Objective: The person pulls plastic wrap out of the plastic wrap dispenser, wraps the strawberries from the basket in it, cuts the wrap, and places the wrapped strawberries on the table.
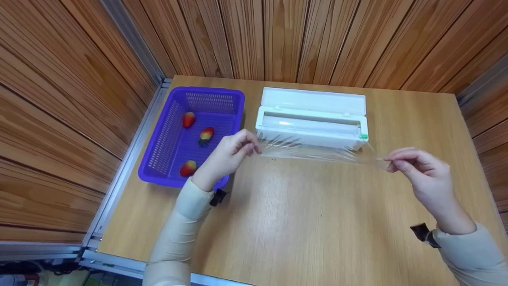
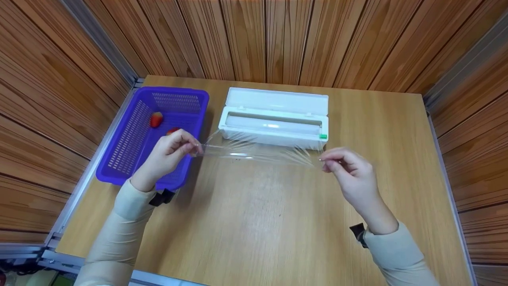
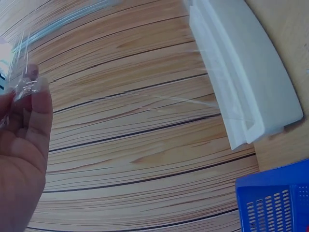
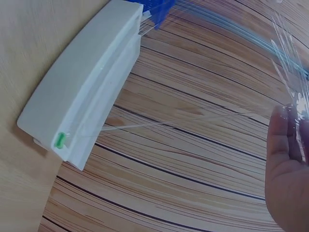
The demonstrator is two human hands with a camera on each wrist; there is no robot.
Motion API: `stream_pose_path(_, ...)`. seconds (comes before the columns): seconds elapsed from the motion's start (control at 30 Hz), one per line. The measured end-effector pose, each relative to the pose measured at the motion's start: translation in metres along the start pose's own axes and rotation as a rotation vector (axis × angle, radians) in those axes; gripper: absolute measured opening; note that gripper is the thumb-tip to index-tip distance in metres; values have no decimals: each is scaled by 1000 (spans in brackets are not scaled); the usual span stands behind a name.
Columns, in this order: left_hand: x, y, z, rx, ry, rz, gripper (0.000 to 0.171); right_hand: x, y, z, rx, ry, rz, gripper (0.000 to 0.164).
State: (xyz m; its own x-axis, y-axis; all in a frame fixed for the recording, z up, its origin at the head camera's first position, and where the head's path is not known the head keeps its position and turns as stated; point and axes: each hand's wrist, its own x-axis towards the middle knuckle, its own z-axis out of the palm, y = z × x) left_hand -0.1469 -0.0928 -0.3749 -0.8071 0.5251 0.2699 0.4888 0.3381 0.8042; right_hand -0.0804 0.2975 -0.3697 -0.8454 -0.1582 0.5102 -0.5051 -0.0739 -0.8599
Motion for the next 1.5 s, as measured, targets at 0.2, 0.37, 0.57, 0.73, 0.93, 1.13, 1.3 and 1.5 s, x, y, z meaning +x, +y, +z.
stream_pose_path(0.2, -11, -4, 8, 0, -60, 0, 12, -11, 6, -1, 75, -81, 56, 17)
stream_pose_path(0.37, -23, -11, 18, 0, -126, -64, 8, -24, 16, -2, 88, -178, 162, 21)
stream_pose_path(0.57, -42, -27, 38, 13, -197, -132, 9, -43, 33, -3, 9, -356, 353, 17)
stream_pose_path(0.73, -54, -43, 58, 41, -269, -191, 9, -58, 50, -2, -14, -458, 461, 12)
stream_pose_path(0.93, -62, -66, 81, 108, -375, -283, 8, -79, 74, 2, -28, -488, 578, 11)
stream_pose_path(1.13, -67, -85, 98, 280, -443, -295, 8, -102, 104, 12, -224, -490, 665, 9)
stream_pose_path(1.3, -68, -98, 111, 424, -478, -282, 7, -116, 123, 21, -401, -472, 599, 12)
stream_pose_path(1.5, -68, -109, 124, 504, -498, -242, 8, -128, 143, 24, -573, -498, 590, 19)
